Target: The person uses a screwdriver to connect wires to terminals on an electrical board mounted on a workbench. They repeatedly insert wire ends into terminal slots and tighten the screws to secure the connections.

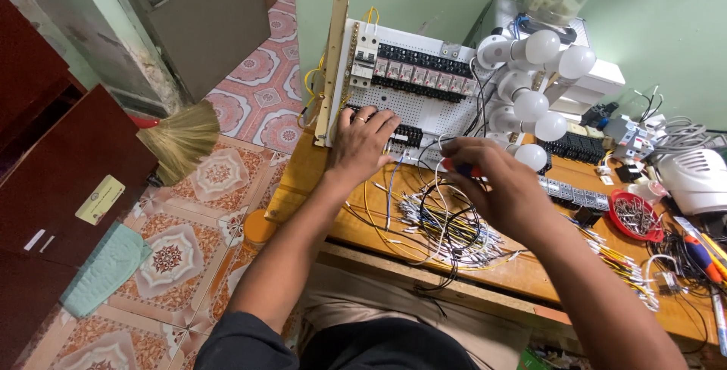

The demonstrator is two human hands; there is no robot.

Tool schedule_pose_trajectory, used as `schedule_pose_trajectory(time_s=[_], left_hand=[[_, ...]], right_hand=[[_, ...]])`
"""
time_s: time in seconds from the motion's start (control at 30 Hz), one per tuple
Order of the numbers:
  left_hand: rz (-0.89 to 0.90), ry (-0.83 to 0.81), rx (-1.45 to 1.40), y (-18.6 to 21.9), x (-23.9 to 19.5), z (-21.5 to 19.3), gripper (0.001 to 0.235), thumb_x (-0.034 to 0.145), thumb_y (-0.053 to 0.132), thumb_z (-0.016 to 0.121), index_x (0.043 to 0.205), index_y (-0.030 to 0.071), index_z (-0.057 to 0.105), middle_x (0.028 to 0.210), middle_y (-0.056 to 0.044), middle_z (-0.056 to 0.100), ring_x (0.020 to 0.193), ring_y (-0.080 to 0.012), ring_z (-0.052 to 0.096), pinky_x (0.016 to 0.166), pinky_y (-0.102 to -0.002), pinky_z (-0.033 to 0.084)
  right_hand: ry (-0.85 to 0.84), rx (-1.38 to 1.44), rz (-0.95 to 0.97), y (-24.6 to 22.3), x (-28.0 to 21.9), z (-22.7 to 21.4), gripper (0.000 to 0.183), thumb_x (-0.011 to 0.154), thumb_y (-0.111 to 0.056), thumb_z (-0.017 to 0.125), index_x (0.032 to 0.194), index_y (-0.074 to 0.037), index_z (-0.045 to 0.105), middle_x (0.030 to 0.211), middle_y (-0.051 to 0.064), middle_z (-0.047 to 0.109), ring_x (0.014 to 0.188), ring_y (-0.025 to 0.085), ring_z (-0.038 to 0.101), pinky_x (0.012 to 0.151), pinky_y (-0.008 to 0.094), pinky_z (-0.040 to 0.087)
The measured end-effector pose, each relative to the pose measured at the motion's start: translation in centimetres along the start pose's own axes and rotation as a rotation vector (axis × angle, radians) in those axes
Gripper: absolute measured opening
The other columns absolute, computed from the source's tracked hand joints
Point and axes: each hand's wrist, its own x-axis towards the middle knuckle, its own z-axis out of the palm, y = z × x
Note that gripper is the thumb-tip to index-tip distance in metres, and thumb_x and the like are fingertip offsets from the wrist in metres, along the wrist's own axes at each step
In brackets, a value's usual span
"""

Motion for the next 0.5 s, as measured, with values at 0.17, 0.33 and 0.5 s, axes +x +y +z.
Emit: schedule_pose_trajectory(time_s=[0.17, 0.33, 0.5], left_hand=[[-0.020, -0.063, -0.011, 0.2, 0.1, -0.4, 0.069, 0.076, 0.040, 0.088, 0.136, 0.021, 0.059, 0.134, 0.002, 0.059, 0.127, -0.0241, 0.049, 0.104, -0.053, 0.035], [-0.002, -0.021, -0.016, 0.1, 0.0, 0.1, 0.065, 0.075, 0.037, 0.091, 0.131, 0.019, 0.063, 0.128, -0.001, 0.063, 0.125, -0.0245, 0.052, 0.102, -0.053, 0.036], [0.023, 0.057, -0.012, 0.3, -0.2, -1.0, 0.063, 0.072, 0.036, 0.094, 0.125, 0.016, 0.066, 0.123, -0.003, 0.066, 0.122, -0.0255, 0.055, 0.098, -0.052, 0.037]], right_hand=[[0.047, 0.003, -0.019, 2.8, 0.1, 5.2, 0.019, 0.091, -0.015, 0.078, 0.105, -0.013, 0.065, 0.115, 0.002, 0.073, 0.090, 0.026, 0.075, 0.073, 0.035, 0.059], [0.070, 0.034, -0.061, 3.3, 0.7, 7.2, 0.016, 0.094, -0.009, 0.074, 0.104, -0.007, 0.062, 0.112, 0.010, 0.073, 0.093, 0.033, 0.075, 0.072, 0.038, 0.060], [0.083, 0.067, -0.109, 3.7, 1.0, 8.1, 0.016, 0.092, -0.004, 0.075, 0.102, -0.004, 0.062, 0.109, 0.013, 0.072, 0.093, 0.035, 0.075, 0.074, 0.038, 0.060]])
